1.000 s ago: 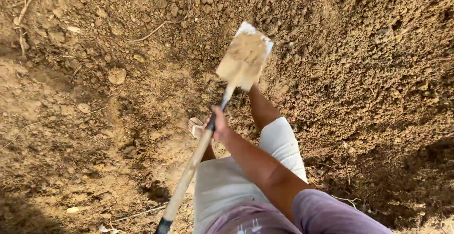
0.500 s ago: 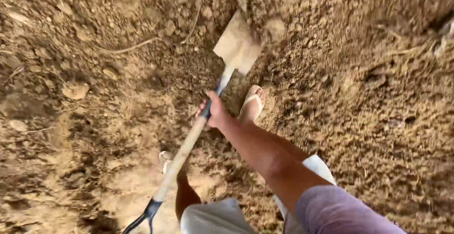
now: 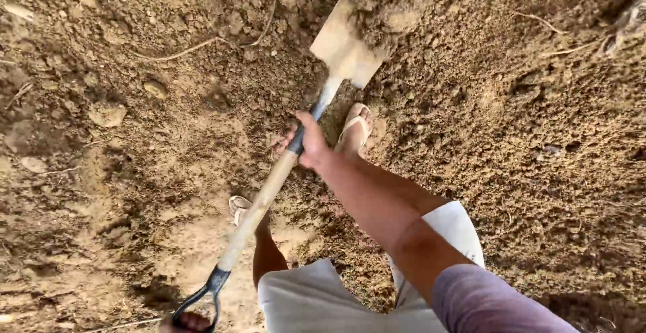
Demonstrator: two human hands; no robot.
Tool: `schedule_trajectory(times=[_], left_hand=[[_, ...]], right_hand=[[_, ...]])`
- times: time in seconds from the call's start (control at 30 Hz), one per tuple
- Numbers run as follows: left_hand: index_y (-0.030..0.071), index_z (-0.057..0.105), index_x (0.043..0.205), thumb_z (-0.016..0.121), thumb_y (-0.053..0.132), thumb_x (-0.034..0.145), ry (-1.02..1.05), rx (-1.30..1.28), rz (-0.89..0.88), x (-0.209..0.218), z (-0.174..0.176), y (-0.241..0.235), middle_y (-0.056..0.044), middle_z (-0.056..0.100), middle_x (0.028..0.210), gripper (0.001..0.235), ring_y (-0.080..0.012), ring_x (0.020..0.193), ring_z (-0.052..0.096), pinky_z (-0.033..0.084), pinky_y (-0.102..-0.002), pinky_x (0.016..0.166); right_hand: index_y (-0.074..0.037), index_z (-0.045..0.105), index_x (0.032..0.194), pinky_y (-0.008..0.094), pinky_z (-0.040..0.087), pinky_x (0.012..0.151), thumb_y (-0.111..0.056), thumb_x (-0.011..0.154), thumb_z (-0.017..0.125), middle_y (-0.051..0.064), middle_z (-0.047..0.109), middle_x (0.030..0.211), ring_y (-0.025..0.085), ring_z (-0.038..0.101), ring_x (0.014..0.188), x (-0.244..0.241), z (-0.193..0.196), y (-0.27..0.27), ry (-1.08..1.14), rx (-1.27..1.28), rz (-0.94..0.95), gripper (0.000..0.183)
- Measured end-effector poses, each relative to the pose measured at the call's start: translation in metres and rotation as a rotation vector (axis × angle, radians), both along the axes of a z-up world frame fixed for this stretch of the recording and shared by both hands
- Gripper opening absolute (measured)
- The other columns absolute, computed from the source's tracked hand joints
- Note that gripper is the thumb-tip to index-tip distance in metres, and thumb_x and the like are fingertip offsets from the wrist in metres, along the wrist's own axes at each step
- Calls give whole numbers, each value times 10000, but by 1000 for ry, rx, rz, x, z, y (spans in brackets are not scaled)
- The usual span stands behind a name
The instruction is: Shoveling loose soil into a wheelbarrow at an outdoor work site.
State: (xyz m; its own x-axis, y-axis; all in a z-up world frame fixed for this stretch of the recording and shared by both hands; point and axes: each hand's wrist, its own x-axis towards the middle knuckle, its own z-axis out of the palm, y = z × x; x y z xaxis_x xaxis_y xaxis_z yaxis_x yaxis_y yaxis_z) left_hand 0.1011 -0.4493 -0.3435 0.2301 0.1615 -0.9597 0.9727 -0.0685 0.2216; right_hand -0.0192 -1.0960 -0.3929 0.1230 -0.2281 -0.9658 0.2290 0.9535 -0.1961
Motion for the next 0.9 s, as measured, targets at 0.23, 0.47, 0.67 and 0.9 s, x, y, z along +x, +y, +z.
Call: schedule_trajectory(times=[0.23, 0.47, 0.67, 0.9], left_hand=[[189, 375, 701, 441, 511, 992, 55, -31, 103, -91, 33, -230, 26, 300, 552, 439, -146, 481, 285, 282, -325, 456], [169, 390, 662, 475, 496, 951, 111, -140, 234, -162, 29, -214, -8, 344, 519, 445, -175, 445, 332, 311, -327, 434], [177, 374, 653, 466, 512, 938, 137, -125, 235, -146, 17, -225, 7, 306, 511, 450, -165, 430, 291, 274, -324, 426], [177, 362, 641, 458, 536, 944, 141, -126, 227, -150, -6, -270, 17, 285, 512, 479, -150, 438, 275, 251, -324, 436]], right_hand=[[-131, 520, 956, 383, 550, 550, -424, 967, 634, 35, 554, 671, 191, 574, 576, -58, 15, -101, 172, -97, 18, 315], [-60, 558, 1212, 375, 610, 780, -369, 1010, 561, 98, 700, 922, 196, 677, 807, -117, 7, -34, 237, -252, 285, 370], [-115, 542, 1091, 395, 597, 753, -438, 940, 628, 65, 637, 887, 202, 662, 779, -86, 23, -34, 227, -190, 179, 366], [-92, 527, 961, 375, 530, 544, -259, 919, 637, 37, 546, 730, 168, 525, 590, -102, -40, -105, 265, -187, 141, 204]])
